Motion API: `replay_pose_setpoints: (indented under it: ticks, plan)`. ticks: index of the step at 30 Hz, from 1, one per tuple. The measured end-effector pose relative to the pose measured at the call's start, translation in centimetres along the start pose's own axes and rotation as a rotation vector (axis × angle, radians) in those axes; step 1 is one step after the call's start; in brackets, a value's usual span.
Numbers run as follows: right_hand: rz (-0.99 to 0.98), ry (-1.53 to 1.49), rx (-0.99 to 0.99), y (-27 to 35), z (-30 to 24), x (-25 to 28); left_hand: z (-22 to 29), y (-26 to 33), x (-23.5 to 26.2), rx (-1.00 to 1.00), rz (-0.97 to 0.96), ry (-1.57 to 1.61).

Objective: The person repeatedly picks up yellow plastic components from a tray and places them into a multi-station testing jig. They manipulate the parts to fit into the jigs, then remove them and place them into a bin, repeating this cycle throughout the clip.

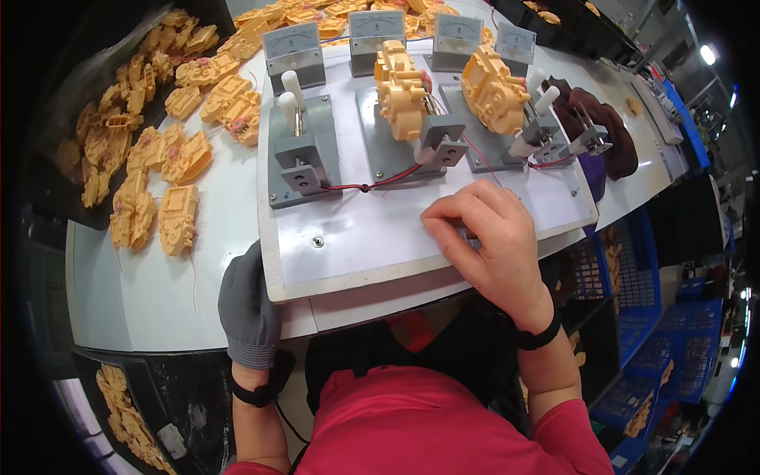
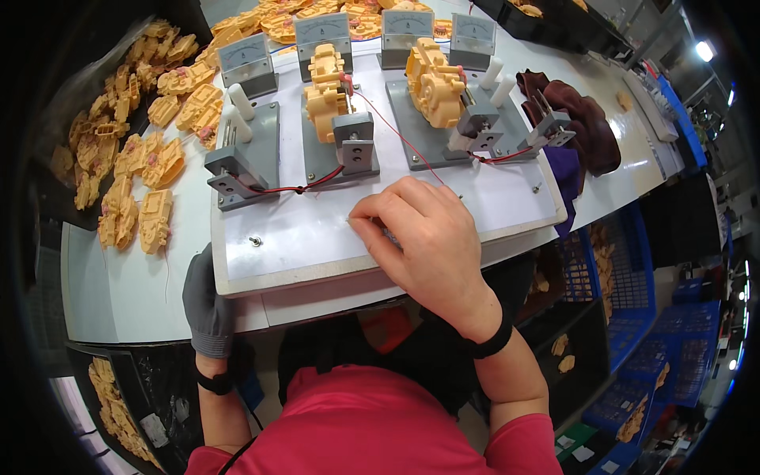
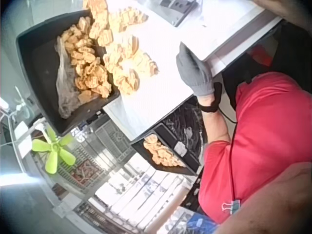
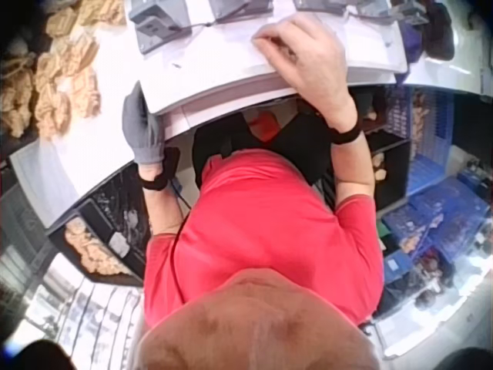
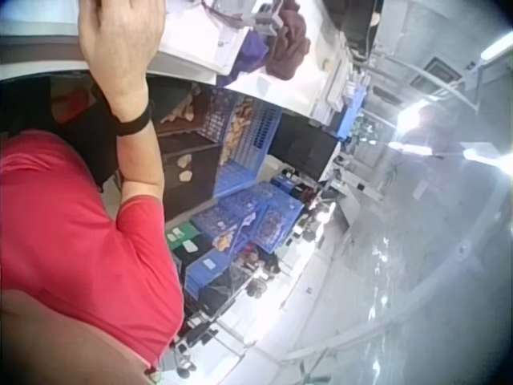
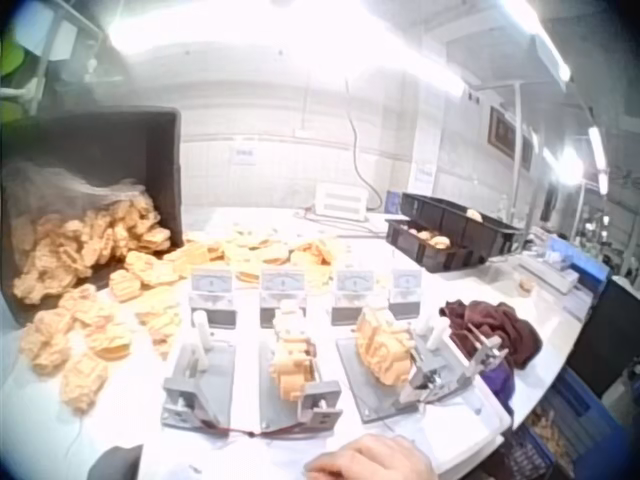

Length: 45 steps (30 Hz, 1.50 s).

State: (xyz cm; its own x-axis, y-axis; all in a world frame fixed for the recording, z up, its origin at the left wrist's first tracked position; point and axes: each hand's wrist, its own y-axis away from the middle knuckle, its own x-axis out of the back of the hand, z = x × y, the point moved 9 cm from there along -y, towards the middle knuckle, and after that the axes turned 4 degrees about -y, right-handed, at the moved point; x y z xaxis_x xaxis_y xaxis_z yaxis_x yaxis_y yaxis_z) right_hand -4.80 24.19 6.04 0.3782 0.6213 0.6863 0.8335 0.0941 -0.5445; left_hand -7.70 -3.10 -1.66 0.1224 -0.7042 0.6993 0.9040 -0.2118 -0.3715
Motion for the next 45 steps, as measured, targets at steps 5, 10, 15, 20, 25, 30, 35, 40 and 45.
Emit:
replay_pose_setpoints:
  ticks: [5, 10, 15, 20, 25, 30, 35, 40, 45]
  plan:
    - [-0.012, -0.019, -0.029, 0.0, 0.1, 0.0, -0.2, 0.0, -0.1, 0.037, -0.053, -0.010]
    - [0.003, -0.052, -0.047, 0.0, 0.5, -0.2, 0.4, -0.2, 0.2, -0.031, 0.020, -0.027]
    - [0.007, -0.076, -0.063, -0.1, 0.5, -0.2, 0.9, -0.3, 0.5, -0.069, 0.056, -0.043]
    - [-0.009, -0.183, -0.162, 0.2, 1.3, 0.0, 1.1, -0.3, 0.5, -0.075, 0.063, -0.034]
    - [0.294, -0.492, -0.277, 0.8, 3.1, 1.8, 0.6, -0.3, 0.3, -0.091, 0.064, -0.019]
    - [0.162, -0.451, -0.083, -1.7, 0.5, 0.9, 1.2, -2.3, 3.4, 0.007, 0.002, 0.106]
    - [0.210, -0.600, -0.121, -1.7, 1.4, 0.2, 13.9, -10.0, 7.2, -0.365, -0.057, -0.067]
    - [0.227, -0.659, -0.080, -1.8, 0.9, 1.2, 21.0, -15.1, -1.9, -0.964, -0.329, -0.488]
    - [0.189, -0.700, -0.088, -1.5, 0.8, -0.1, 20.9, -16.1, -7.1, -0.933, -0.507, -0.910]
